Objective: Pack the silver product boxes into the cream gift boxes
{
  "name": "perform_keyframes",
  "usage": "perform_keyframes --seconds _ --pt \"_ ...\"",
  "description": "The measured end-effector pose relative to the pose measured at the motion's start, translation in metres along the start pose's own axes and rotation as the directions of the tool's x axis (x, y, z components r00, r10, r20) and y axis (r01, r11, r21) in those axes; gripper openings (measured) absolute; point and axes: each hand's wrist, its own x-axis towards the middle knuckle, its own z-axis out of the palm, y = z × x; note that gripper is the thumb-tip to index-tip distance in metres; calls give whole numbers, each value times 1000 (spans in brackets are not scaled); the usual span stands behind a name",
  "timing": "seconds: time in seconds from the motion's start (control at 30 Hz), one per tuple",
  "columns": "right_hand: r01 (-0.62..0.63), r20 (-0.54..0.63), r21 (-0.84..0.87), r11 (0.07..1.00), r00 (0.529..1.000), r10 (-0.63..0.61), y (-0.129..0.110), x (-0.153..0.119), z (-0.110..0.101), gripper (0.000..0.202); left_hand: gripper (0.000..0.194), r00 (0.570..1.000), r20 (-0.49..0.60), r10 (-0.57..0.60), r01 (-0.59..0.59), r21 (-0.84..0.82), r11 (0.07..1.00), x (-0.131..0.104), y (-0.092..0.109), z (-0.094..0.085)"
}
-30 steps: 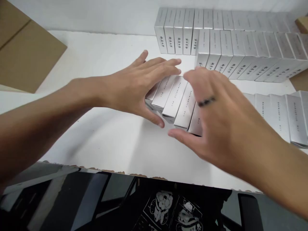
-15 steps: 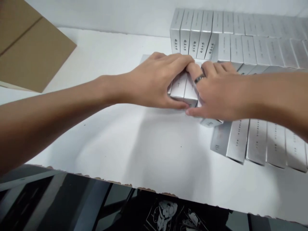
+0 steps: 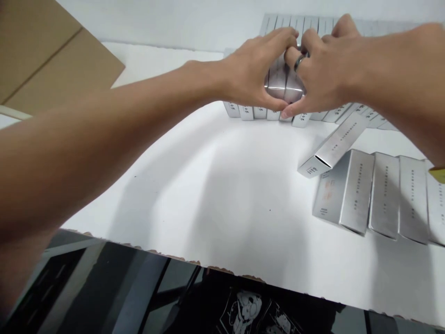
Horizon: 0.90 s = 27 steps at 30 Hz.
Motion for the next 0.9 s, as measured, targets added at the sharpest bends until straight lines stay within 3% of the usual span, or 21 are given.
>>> perform_keyframes --seconds 0.1,0.2,0.33,0.47,0.53,0.67,0.8,0.9 --pt "46 7 -136 990 999 -46 9 4 2 151 71 997 -11 80 -80 4 997 5 -1 1" --pt "97 -25 -244 965 994 -106 17 7 3 159 74 991 -25 130 -129 11 992 7 4 2" --pt "51 -55 -211 976 996 -64 20 10 4 147 59 980 -171 105 -94 68 993 -2 17 -2" --pt "49 -105 -105 993 993 -60 22 13 8 134 67 957 -284 61 -32 105 994 -20 15 -13" --pt "57 -137 -78 995 988 -68 24 14 11 130 86 967 -255 -25 42 62 997 -29 4 -19" --pt "91 -164 -76 993 981 -103 30 13 14 124 127 976 -88 -197 193 -51 980 -44 -24 -26" --pt "116 -109 -162 980 985 -134 33 7 14 133 125 949 50 -312 316 -153 936 -46 -35 -27" --pt "70 -114 -113 991 990 -83 31 6 13 127 119 944 38 -327 330 -141 934 -40 -37 -22"
